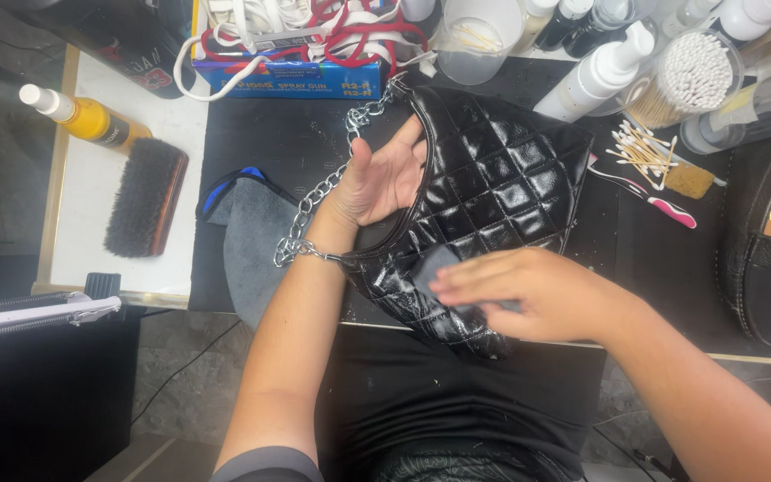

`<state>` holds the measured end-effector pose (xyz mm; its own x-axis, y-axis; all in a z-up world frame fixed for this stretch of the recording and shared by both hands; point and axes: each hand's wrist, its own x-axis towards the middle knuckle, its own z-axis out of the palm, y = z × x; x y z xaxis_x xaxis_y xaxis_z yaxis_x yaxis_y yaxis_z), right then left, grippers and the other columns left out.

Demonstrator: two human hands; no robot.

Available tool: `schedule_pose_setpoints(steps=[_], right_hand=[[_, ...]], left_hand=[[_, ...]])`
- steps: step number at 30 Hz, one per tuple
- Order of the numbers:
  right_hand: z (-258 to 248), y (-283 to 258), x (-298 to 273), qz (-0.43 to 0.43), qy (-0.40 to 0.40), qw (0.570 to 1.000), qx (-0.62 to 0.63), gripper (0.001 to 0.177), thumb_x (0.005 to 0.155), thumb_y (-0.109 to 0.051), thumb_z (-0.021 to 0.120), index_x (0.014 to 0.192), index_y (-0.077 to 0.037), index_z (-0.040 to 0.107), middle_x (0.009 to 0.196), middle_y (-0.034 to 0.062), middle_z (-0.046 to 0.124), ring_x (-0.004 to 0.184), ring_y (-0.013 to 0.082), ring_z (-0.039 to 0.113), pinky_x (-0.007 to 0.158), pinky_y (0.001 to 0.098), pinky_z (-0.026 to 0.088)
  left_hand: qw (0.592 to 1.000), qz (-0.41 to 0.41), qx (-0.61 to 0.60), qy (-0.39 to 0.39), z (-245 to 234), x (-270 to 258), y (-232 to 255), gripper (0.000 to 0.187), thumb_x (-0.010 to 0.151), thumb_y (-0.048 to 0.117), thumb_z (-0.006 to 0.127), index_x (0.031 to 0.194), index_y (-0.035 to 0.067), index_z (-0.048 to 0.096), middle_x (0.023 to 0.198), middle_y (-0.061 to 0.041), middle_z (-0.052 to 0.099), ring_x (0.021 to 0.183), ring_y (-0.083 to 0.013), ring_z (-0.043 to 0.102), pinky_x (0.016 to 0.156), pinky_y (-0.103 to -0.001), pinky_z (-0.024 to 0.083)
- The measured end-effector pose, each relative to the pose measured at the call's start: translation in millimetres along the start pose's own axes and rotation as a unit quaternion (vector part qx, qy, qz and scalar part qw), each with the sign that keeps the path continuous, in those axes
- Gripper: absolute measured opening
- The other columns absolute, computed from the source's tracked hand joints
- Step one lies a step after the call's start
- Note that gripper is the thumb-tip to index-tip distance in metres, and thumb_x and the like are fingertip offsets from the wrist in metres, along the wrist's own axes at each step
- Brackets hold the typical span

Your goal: The person cleans a black quilted handbag by applying a white foaming cleaner and scrubbing the surface with a toothbrush. They then wipe the bag with a cloth to remove the foam and residue.

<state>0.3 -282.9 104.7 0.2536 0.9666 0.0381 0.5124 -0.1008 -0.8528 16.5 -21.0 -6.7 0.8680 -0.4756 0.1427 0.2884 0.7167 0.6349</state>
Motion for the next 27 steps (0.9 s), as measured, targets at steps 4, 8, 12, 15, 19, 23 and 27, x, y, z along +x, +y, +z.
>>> schedule_pose_setpoints(steps=[4, 8, 12, 15, 19, 23, 27], right_hand=[[0.7, 13.4, -27.1, -0.028, 0.064, 0.994, 0.081, 0.038, 0.071, 0.006, 0.060, 0.102, -0.005, 0.079, 0.106, 0.0090, 0.082, 0.101, 0.0249, 0.079, 0.091, 0.0358, 0.062], [6.7, 40.2, -67.1, -0.006, 0.260, 0.946, 0.196, 0.027, 0.073, 0.005, 0.057, 0.092, 0.003, 0.076, 0.090, 0.0182, 0.078, 0.083, 0.0251, 0.077, 0.080, 0.0352, 0.062], [16.9, 86.6, -95.3, -0.055, 0.505, 0.761, 0.403, 0.020, 0.089, -0.002, 0.052, 0.101, 0.007, 0.066, 0.100, 0.0219, 0.070, 0.094, 0.0278, 0.070, 0.088, 0.0379, 0.058], [32.0, 123.4, -100.6, -0.013, 0.613, 0.674, 0.413, 0.024, 0.095, -0.008, 0.050, 0.112, 0.006, 0.059, 0.108, 0.0186, 0.066, 0.103, 0.0272, 0.068, 0.099, 0.0383, 0.057], [48.6, 144.3, -103.2, 0.020, 0.605, 0.688, 0.400, 0.029, 0.091, -0.009, 0.046, 0.113, 0.005, 0.058, 0.108, 0.0157, 0.066, 0.102, 0.0251, 0.069, 0.098, 0.0372, 0.058], [50.2, 140.4, -97.8, 0.016, 0.589, 0.712, 0.382, 0.028, 0.096, -0.007, 0.047, 0.118, 0.006, 0.059, 0.105, 0.0171, 0.068, 0.097, 0.0220, 0.068, 0.093, 0.0332, 0.055], [48.6, 133.2, -95.9, 0.007, 0.590, 0.699, 0.405, 0.028, 0.096, -0.007, 0.047, 0.117, 0.006, 0.059, 0.110, 0.0170, 0.069, 0.097, 0.0217, 0.070, 0.093, 0.0333, 0.058]], left_hand=[[1.000, 0.002, -0.013, -0.008, -6.9, -1.6, -0.7, 0.143, 0.070, 0.083, 0.074, 0.171, 0.014, 0.001, 0.160, -0.013, 0.041, 0.134, -0.0201, 0.057, 0.100, -0.035, 0.059], [0.999, 0.013, -0.036, -0.009, -14.8, -4.1, -0.4, 0.138, 0.075, 0.079, 0.075, 0.172, 0.012, 0.002, 0.157, -0.018, 0.045, 0.126, -0.0214, 0.064, 0.093, -0.034, 0.062], [0.999, 0.029, -0.043, -0.007, -17.8, -5.1, 0.0, 0.134, 0.078, 0.076, 0.076, 0.171, 0.013, 0.002, 0.155, -0.018, 0.046, 0.125, -0.0223, 0.065, 0.090, -0.033, 0.062], [0.999, 0.028, -0.045, -0.009, -18.0, -4.8, 1.1, 0.133, 0.080, 0.073, 0.077, 0.173, 0.013, 0.002, 0.155, -0.018, 0.047, 0.125, -0.0214, 0.064, 0.092, -0.033, 0.062], [0.999, 0.025, -0.043, -0.004, -20.4, -5.7, -2.1, 0.131, 0.082, 0.071, 0.077, 0.172, 0.013, 0.002, 0.154, -0.018, 0.047, 0.125, -0.0216, 0.065, 0.091, -0.033, 0.062], [0.998, 0.026, -0.047, -0.011, -18.5, -4.5, -0.3, 0.128, 0.086, 0.069, 0.077, 0.175, 0.014, 0.004, 0.147, -0.017, 0.049, 0.119, -0.0202, 0.064, 0.090, -0.031, 0.060], [0.999, 0.016, -0.044, 0.010, -15.5, -5.7, -1.1, 0.128, 0.082, 0.067, 0.079, 0.172, 0.013, 0.004, 0.154, -0.016, 0.047, 0.133, -0.0237, 0.060, 0.106, -0.037, 0.057]])
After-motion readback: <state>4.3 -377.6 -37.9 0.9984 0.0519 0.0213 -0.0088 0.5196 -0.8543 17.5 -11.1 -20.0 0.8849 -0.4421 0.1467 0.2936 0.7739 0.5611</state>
